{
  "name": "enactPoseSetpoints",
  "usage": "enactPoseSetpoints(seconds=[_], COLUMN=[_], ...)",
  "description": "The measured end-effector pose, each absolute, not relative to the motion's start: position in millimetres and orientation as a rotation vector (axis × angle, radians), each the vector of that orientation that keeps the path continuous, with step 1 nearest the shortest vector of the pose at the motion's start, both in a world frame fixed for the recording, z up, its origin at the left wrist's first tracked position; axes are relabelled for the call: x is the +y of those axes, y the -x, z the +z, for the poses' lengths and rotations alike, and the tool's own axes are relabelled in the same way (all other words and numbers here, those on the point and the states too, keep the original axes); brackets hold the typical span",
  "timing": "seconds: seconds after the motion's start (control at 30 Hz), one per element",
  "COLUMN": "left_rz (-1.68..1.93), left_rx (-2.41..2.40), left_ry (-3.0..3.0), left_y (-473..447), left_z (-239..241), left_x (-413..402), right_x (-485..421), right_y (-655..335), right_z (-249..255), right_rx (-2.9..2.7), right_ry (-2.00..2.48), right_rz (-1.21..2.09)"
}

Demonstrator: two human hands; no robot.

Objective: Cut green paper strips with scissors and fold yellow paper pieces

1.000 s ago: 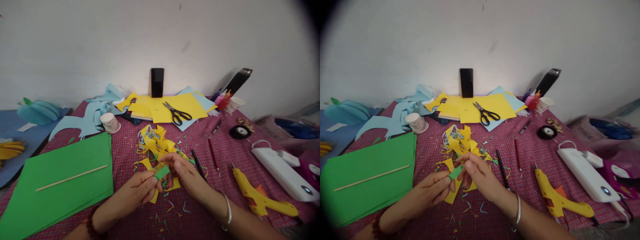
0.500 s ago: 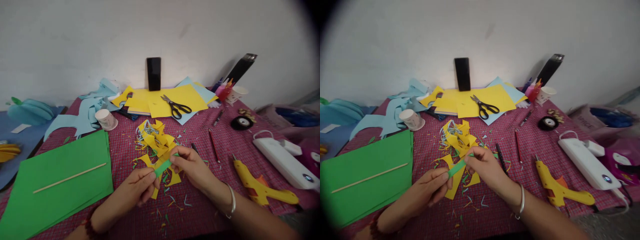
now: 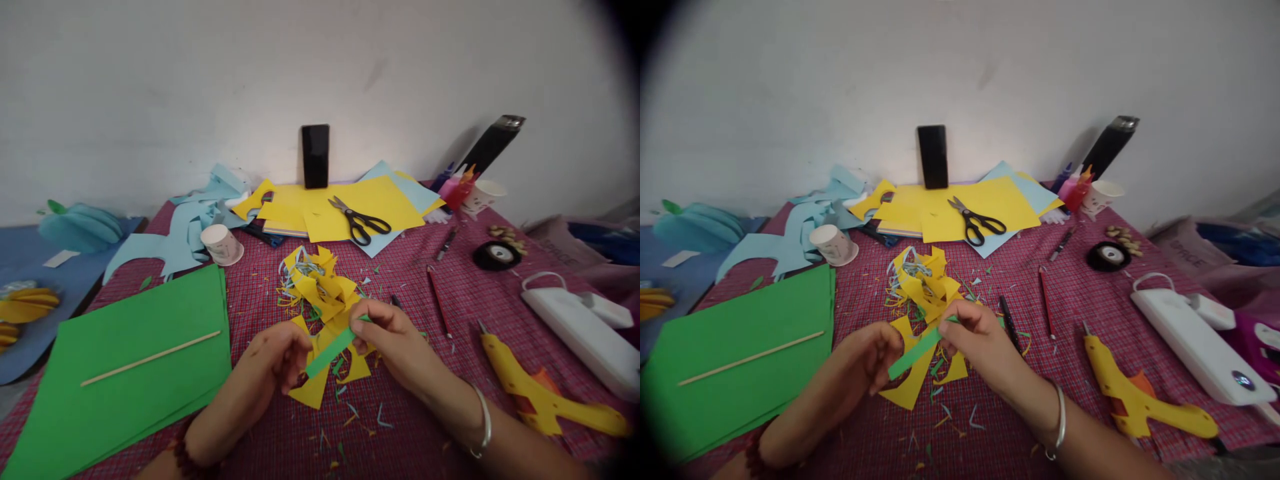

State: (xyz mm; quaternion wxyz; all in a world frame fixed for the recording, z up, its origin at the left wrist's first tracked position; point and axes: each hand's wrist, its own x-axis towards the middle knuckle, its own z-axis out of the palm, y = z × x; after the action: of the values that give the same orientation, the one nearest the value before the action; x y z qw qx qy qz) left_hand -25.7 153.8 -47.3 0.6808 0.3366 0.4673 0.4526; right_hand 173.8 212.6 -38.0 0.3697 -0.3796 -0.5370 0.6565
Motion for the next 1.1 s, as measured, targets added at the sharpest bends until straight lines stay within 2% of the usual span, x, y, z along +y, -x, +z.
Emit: enactPoseSetpoints(seconds=[0.2,0.47,0.9,1.1], left_rz=[0.896,0.938,1.027,1.086], left_rx=[1.083,1.138,1.104,1.072], left_ry=[-0.971,-1.033,-0.943,-0.784], left_y=[18.4,14.5,27.4,21.4], left_z=[-41.8,-40.8,-51.5,-46.6], left_x=[152.7,149.8,145.9,149.9], right_x=[204.5,196.4,213.3,211.8], right_y=[-165.8,-158.0,-174.1,-171.9], right_z=[-36.2,-38.8,-38.5,-38.0], right_rx=[-1.622,-1.687,-1.292,-1.394], right_ry=[0.940,0.846,0.931,0.932], right_rz=[1.653,1.593,1.672,1.665])
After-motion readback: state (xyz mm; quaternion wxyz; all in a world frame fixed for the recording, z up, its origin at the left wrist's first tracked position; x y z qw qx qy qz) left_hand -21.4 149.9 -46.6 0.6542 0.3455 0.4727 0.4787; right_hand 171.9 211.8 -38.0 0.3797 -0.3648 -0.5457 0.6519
